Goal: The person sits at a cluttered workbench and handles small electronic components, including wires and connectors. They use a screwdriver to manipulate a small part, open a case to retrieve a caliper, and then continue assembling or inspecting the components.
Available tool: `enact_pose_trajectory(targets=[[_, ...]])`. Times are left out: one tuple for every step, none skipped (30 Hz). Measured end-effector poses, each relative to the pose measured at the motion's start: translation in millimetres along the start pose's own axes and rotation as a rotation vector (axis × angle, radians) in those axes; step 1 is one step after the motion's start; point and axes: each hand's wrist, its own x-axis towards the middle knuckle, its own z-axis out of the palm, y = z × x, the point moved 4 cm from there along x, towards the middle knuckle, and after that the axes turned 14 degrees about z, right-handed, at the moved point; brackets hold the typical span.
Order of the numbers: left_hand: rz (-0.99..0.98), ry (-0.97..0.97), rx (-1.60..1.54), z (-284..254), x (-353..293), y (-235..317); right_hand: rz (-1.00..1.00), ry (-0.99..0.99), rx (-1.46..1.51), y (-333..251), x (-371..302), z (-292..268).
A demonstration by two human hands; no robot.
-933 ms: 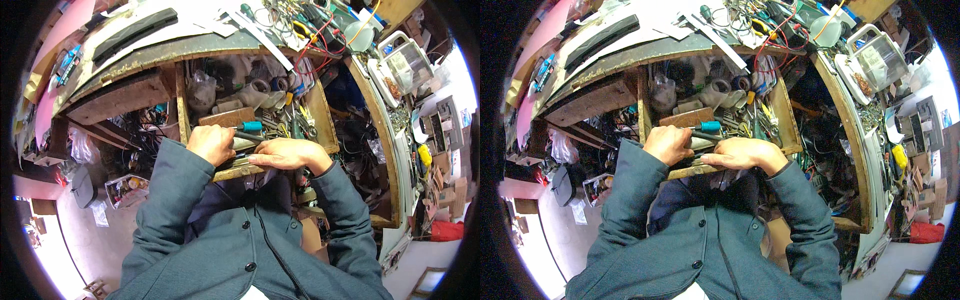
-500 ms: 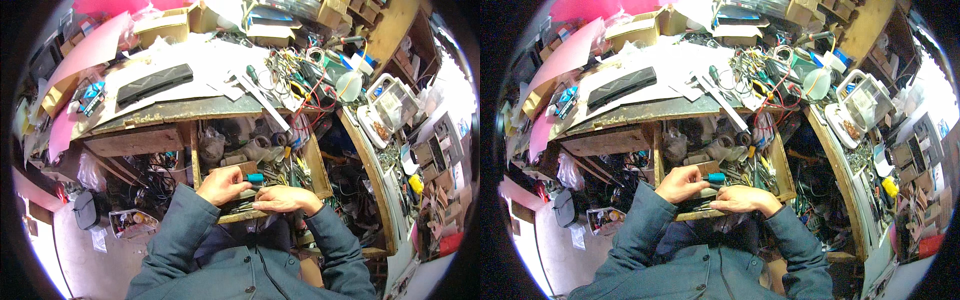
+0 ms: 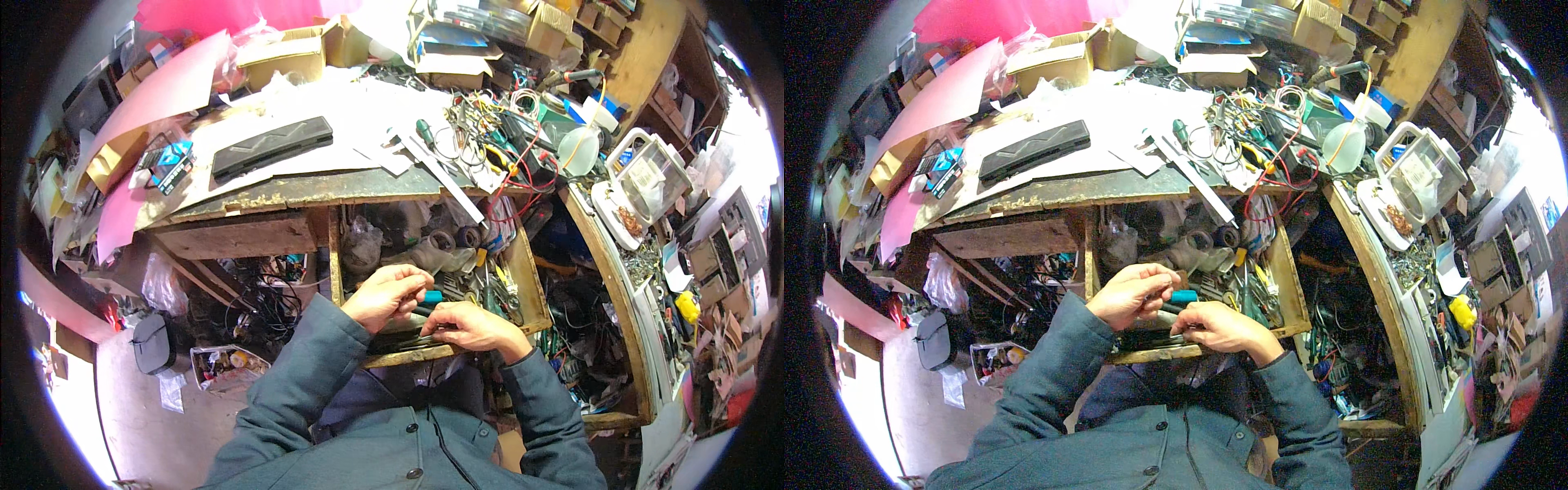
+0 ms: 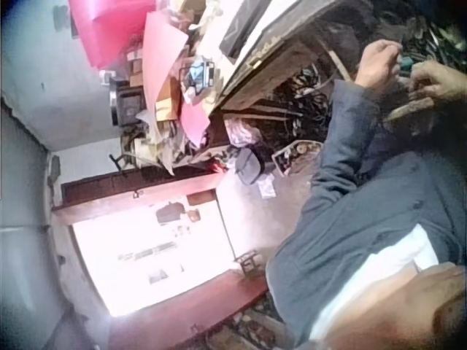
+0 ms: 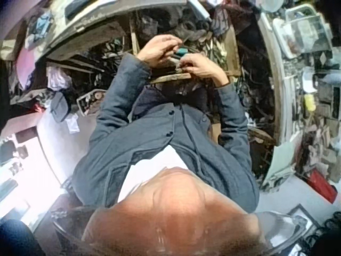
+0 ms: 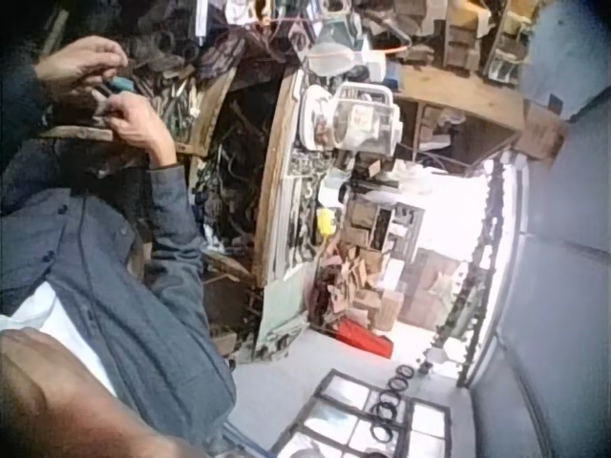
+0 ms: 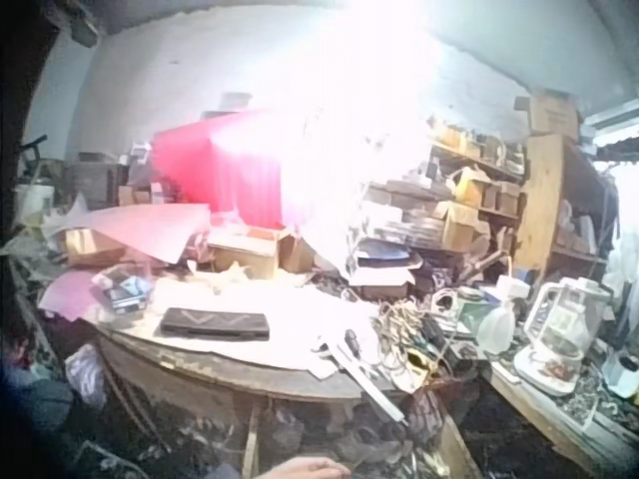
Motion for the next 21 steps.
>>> enact_pose_trajectory(targets=[[0.004,0.011,-0.009,3,2,1,0.057,-0.032,-0.007,3,-2,0],[0.003,0.027,-0.012,1,3,0,0.037,-0.019,0.003,5,-2,0],[0.001,0.043,-0.015,-3,3,-3,0.018,-0.006,0.013,9,-1,2],[-0.001,0.058,-0.017,-5,4,-4,-0.002,0.008,0.024,11,0,2],[-0.018,0.141,0.017,-11,1,-5,0.044,0.001,0.053,2,-3,-1],[-0.001,0.148,0.024,-15,1,-5,0.050,0.012,0.043,3,-2,-1],[0.016,0.156,0.032,-20,1,-6,0.055,0.023,0.034,6,0,-1],[0.034,0.164,0.040,-23,2,-6,0.061,0.034,0.025,7,1,-1],[0.023,0.169,0.051,-23,1,-5,0.093,0.053,0.021,9,1,-2],[0.026,0.164,0.028,-24,1,-5,0.080,0.052,0.034,10,2,-2],[0.029,0.158,0.005,-24,1,-5,0.069,0.053,0.047,10,1,-1],[0.033,0.152,-0.019,-25,0,-6,0.058,0.053,0.059,10,2,-1],[0.044,0.158,-0.040,-25,0,-7,0.028,0.070,0.065,7,0,-1],[0.056,0.168,-0.061,-25,0,-7,-0.031,0.116,0.067,1,-2,-2],[0.069,0.177,-0.081,-25,0,-7,-0.090,0.163,0.069,-5,-3,-2],[0.071,0.170,-0.088,-25,-1,-6,-0.149,0.209,0.071,-11,-4,-3],[0.068,0.159,-0.095,-23,-1,-5,-0.166,0.236,0.030,-12,-5,-4],[0.064,0.149,-0.102,-22,0,-4,-0.108,0.212,0.106,-11,-5,-4],[0.073,0.137,-0.098,-21,0,-1,-0.050,0.188,0.182,-10,-5,-5],[0.085,0.143,-0.110,-22,1,-1,0.006,0.162,0.256,-11,-5,-5],[0.096,0.149,-0.123,-22,1,-2,-0.001,0.216,0.292,-17,-5,-9]])
